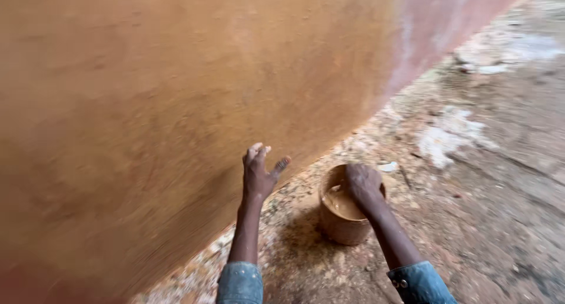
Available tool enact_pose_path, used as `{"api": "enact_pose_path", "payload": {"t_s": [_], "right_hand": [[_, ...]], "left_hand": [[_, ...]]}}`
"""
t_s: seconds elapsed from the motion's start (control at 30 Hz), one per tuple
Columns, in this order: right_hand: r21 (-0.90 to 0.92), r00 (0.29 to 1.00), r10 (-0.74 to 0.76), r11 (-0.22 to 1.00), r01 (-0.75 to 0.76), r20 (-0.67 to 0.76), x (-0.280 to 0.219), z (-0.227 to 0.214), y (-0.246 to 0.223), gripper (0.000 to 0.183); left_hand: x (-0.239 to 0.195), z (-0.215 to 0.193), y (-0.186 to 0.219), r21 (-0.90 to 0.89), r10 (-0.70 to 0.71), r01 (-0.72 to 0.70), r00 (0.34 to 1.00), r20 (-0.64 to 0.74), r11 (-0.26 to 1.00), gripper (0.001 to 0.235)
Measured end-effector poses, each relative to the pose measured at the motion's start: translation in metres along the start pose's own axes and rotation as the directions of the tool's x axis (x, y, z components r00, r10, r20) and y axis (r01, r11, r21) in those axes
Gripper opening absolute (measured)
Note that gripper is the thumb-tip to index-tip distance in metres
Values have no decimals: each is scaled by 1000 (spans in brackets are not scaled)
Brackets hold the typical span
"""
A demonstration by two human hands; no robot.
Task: The person uses a brush to apply a light brown liquid to a reddish-brown wall. They repeatedly dip the brush into a metal bucket and brush the wall in vertical strokes, covering a section near the floor.
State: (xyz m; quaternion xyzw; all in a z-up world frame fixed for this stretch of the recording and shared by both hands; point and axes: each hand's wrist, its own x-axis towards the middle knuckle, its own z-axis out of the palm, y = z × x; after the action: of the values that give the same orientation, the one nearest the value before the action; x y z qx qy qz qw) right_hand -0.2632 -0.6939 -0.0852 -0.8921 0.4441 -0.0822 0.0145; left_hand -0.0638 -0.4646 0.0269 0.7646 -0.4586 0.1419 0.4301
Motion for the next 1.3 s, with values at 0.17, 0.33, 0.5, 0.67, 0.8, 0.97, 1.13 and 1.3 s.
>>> {"api": "enact_pose_path", "payload": {"t_s": [0.17, 0.33, 0.5, 0.67, 0.8, 0.97, 1.13, 1.3], "right_hand": [[38, 995, -72, 997, 70, 70, -46, -110, -70, 35], [47, 960, -269, 961, 272, -74, -98, -188, -135, 35], [173, 909, -384, 896, 409, -163, -137, -213, -193, 32], [255, 816, -526, 777, 576, -240, -164, -220, -264, 34], [198, 814, -570, 815, 544, 112, -176, -207, -349, 70], [354, 695, -715, 632, 690, -79, -198, -143, -458, 44], [375, 619, -768, 532, 759, -164, -230, -139, -537, 22], [248, 746, -599, 706, 664, -291, -187, -289, -585, 34]], "left_hand": [[-2, -103, -3, 164, -2, -6, 999, 49, 986, 60], [-27, -224, -14, 287, 54, -52, 999, 3, 956, 48], [-60, -299, -20, 291, 82, -5, 965, -250, 957, 47], [-83, -380, -45, 316, 108, 20, 918, -381, 949, 50], [-112, -431, -74, 185, -72, 201, 839, -539, 962, 41], [-132, -449, -107, 236, 5, 156, 826, -564, 959, 36], [-133, -454, -113, 71, -19, 76, 802, -598, 995, 35], [-141, -465, -107, -188, -193, 87, 707, -681, 978, 30]]}}
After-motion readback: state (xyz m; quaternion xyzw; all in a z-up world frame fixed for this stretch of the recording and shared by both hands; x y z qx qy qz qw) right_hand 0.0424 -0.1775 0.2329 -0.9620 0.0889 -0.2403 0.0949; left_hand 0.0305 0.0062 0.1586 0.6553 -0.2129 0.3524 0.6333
